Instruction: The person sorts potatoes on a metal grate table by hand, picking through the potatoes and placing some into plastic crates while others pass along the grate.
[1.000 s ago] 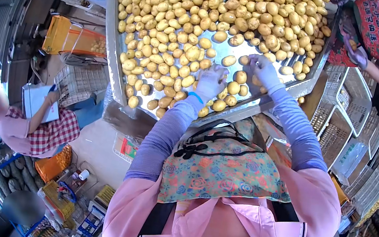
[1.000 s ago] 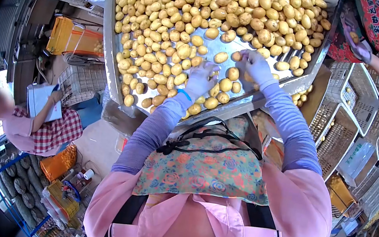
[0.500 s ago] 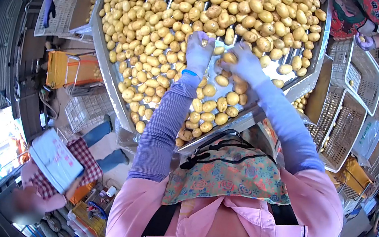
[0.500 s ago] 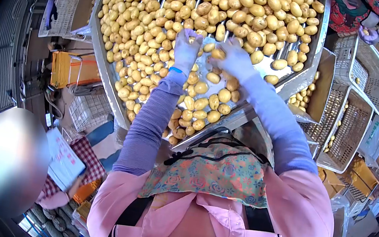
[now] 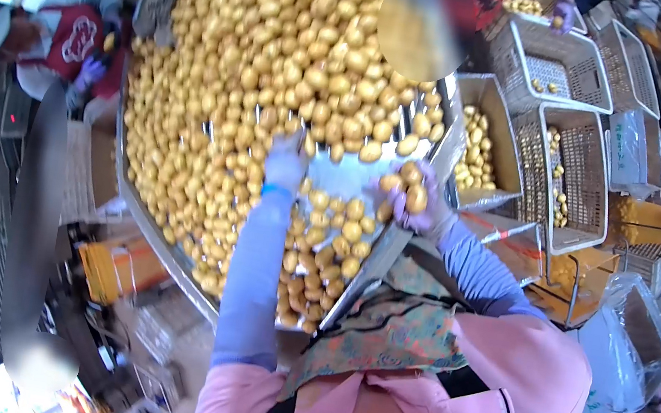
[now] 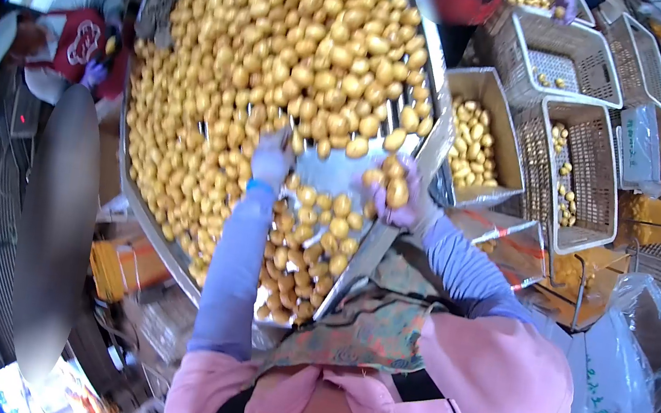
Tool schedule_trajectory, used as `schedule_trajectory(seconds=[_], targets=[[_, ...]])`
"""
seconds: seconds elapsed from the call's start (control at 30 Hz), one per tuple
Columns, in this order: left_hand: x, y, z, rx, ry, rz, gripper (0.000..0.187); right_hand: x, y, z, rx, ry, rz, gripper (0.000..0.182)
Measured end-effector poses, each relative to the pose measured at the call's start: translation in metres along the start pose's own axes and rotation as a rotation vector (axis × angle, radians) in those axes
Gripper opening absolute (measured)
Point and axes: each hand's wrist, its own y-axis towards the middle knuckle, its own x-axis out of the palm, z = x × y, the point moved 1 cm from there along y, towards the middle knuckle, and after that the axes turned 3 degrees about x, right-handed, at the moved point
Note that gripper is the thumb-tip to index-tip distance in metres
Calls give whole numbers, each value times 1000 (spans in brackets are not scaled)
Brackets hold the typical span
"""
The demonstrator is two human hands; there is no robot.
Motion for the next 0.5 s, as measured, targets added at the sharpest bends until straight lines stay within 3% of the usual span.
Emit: schedule_trajectory(seconds=[0.03,0.07,0.1,0.13,0.2,0.27,0.33,0.37,0.4,0.43,0.47,0.5], targets=[[-3,-10,-2,-94,-121,-33,43,-1,-3,3,242,234,-112,47],[-2,-23,2,-25,-268,54,40,-4,-3,5,224,182,-131,47],[-1,-35,13,-85,-348,103,42,0,-6,8,233,189,-177,46],[-17,-49,42,-136,-536,92,43,8,-13,16,213,229,-159,47],[-33,-74,109,96,-692,157,46,-6,-11,31,-36,-31,-170,52],[-45,-90,175,224,-240,-153,54,-5,-11,41,-132,77,-167,46],[-28,-98,208,267,-117,-64,61,-10,-20,37,-217,183,-136,43],[-24,-101,216,295,0,22,67,-16,-30,29,-120,372,-333,44],[-24,-99,222,299,-12,22,67,-19,-40,18,-20,552,-520,46],[-29,-97,226,360,-184,74,71,10,-72,5,-53,404,-413,47],[-35,-93,230,418,-356,129,75,19,-88,-5,-403,25,-264,50],[-52,-90,236,460,-300,71,79,-8,-76,-42,-305,435,-326,43]])
